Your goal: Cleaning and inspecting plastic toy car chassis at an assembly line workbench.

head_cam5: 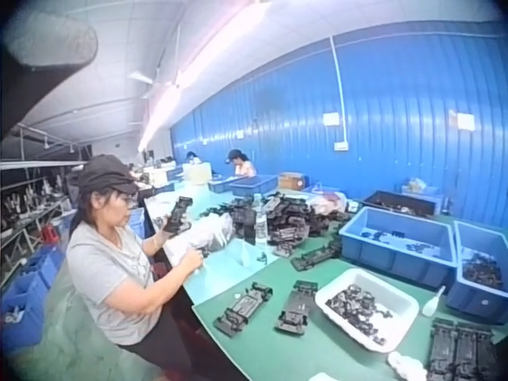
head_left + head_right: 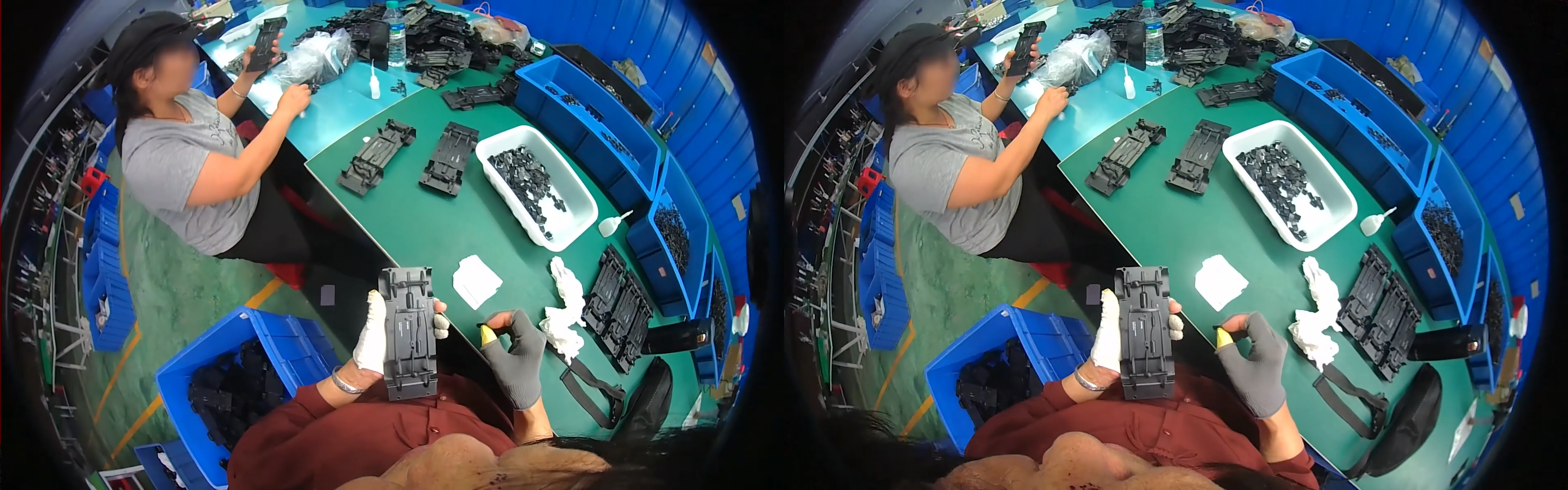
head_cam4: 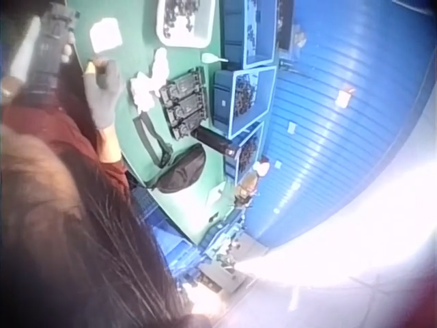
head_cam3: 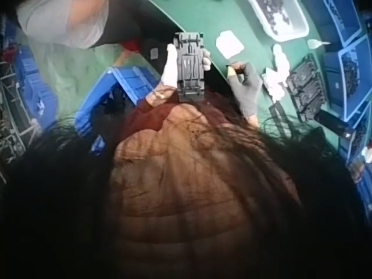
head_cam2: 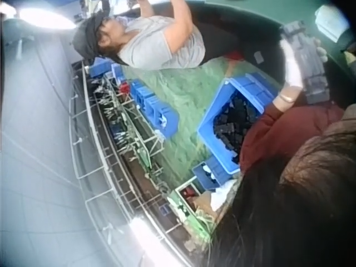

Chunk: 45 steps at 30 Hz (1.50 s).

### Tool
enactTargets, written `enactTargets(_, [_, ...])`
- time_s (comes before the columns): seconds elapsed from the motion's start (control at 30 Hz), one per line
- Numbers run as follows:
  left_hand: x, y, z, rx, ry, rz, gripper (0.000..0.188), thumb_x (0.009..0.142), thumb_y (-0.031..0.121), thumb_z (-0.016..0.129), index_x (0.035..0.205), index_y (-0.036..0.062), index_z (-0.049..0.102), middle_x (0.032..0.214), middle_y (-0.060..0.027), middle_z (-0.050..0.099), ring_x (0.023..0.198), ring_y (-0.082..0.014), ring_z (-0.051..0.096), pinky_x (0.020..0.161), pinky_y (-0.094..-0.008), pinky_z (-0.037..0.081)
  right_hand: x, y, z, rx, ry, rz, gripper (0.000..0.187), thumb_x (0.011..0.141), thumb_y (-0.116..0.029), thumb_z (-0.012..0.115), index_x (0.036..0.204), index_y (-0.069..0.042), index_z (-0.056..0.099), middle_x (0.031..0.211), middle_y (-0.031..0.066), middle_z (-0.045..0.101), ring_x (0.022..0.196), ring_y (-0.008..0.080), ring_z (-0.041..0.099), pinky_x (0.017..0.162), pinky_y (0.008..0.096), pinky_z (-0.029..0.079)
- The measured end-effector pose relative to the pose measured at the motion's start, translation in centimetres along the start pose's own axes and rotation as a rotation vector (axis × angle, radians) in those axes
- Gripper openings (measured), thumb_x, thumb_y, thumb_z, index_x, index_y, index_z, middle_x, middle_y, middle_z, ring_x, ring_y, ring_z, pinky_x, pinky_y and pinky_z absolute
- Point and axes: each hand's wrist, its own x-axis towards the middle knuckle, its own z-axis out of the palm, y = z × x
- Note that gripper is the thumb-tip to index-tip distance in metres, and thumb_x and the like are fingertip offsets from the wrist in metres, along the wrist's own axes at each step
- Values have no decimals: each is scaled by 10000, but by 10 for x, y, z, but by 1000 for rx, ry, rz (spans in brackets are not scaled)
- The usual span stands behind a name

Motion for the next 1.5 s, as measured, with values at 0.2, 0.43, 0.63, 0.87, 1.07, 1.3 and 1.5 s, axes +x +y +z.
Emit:
enactTargets(0.2, [2, -3, 3, 90, 4, 21, 950, 903, 776, 365, 1395, -31, 449, 1275, -192, 590, 1093, -328, 644, 987, -449, 527, -7, -1, -8, -96, 75, 151, 146, 827, 20, 637, 963, 52, 680, 817, 112, 674, 701, 141, 616, 671, 270, 487])
enactTargets(0.43, [7, 1, 8, -221, 30, -45, 848, 989, 665, 351, 1367, -87, 454, 1254, -275, 565, 1087, -411, 614, 984, -535, 519, -7, 8, -10, -173, 107, 151, 107, 818, 6, 625, 911, 36, 669, 728, 104, 574, 608, 148, 540, 590, 278, 436])
enactTargets(0.63, [8, -6, -2, 3, 37, -97, 933, 942, 763, 301, 1388, -41, 460, 1241, -218, 591, 1011, -318, 644, 900, -430, 574, -6, 9, -8, -210, 147, 156, 52, 812, -6, 677, 852, 27, 669, 663, 79, 614, 581, 132, 561, 567, 274, 420])
enactTargets(0.87, [5, -7, 16, 42, 111, -34, 909, 948, 753, 290, 1368, -31, 476, 1218, -190, 622, 976, -279, 664, 873, -392, 569, -7, 14, -8, -241, 135, 141, 57, 806, -3, 676, 849, 32, 664, 670, 80, 615, 584, 130, 565, 563, 277, 424])
enactTargets(1.07, [4, -8, 10, 29, 136, -82, 971, 908, 802, 307, 1301, -59, 525, 1169, -171, 635, 972, -263, 663, 876, -382, 565, -6, 15, -8, -224, 100, 112, 93, 807, 5, 647, 894, 39, 650, 727, 101, 545, 570, 144, 501, 544, 284, 404])
enactTargets(1.3, [2, -8, 8, 62, 108, -117, 1002, 891, 825, 296, 1292, -63, 531, 1161, -168, 638, 966, -259, 665, 868, -366, 563, 2, 9, 2, -184, 129, -11, 97, 795, 12, 671, 891, 27, 660, 737, 106, 566, 577, 179, 538, 545, 295, 415])
enactTargets(1.5, [3, -9, 5, 54, 73, -121, 1001, 889, 825, 299, 1311, -56, 518, 1190, -173, 627, 976, -262, 666, 882, -371, 564, 4, 6, 6, -224, 95, -33, 122, 769, 22, 676, 889, 2, 670, 757, 104, 592, 601, 212, 571, 559, 310, 436])
